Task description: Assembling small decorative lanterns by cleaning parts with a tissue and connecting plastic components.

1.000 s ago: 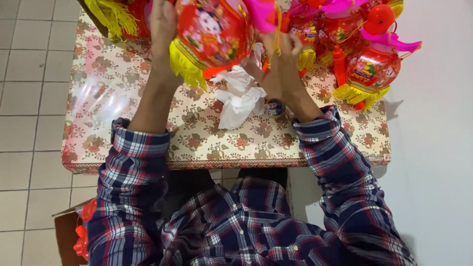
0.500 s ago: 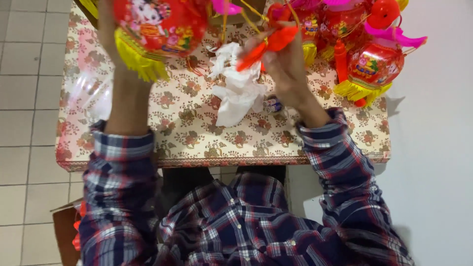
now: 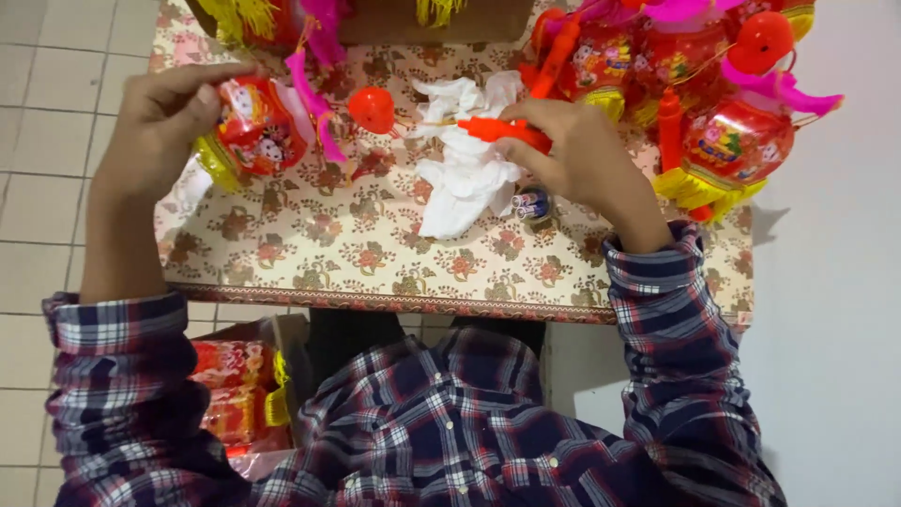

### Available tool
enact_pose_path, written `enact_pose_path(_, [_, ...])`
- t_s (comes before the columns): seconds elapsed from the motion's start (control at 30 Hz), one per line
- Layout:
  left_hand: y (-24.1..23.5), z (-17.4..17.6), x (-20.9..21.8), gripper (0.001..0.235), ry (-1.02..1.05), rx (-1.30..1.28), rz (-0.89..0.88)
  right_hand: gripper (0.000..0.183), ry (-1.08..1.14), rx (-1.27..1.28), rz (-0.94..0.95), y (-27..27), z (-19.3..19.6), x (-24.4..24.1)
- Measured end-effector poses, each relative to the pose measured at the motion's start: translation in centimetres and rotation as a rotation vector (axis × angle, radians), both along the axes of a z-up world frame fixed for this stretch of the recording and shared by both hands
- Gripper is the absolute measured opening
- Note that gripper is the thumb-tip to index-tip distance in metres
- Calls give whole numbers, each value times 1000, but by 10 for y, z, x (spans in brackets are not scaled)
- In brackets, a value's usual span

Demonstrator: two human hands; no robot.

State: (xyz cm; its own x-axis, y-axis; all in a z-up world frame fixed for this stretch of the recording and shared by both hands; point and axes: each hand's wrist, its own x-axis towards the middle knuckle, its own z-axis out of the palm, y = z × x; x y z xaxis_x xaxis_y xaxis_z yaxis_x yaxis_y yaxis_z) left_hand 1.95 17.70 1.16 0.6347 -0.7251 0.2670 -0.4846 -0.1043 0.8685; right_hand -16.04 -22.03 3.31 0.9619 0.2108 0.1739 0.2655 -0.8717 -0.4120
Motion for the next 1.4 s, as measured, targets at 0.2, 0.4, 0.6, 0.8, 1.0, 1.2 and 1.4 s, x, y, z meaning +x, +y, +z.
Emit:
enact_pose_path(0.2, [-6, -6, -1, 33, 20, 68, 89, 40, -135, -67, 72, -1, -25, 1])
enact_pose_path(0.4, [-40, -14, 3, 18, -694, -157, 367, 41, -145, 83, 99, 0, -24, 2])
enact_pose_path(0.6, [-143, 27, -74, 27, -630, 652, 257, 47, -115, 187, 110, 1, -28, 2])
enact_pose_path(0.8, [-191, -32, -61, 46, -1249, 290, 49, 38, -192, 230, 87, -11, -48, 7])
enact_pose_path(1.0, [-202, -63, -48, 37, -1192, 115, 38, 29, -305, 149, 42, -11, -46, 7])
enact_pose_path(1.2, [-192, -63, -48, 33, -983, 134, 32, 28, -543, -147, 17, -5, -57, 12])
enact_pose_path(1.4, [-190, -59, -48, 30, -852, -14, 71, 28, -440, 5, -38, -3, -58, 10])
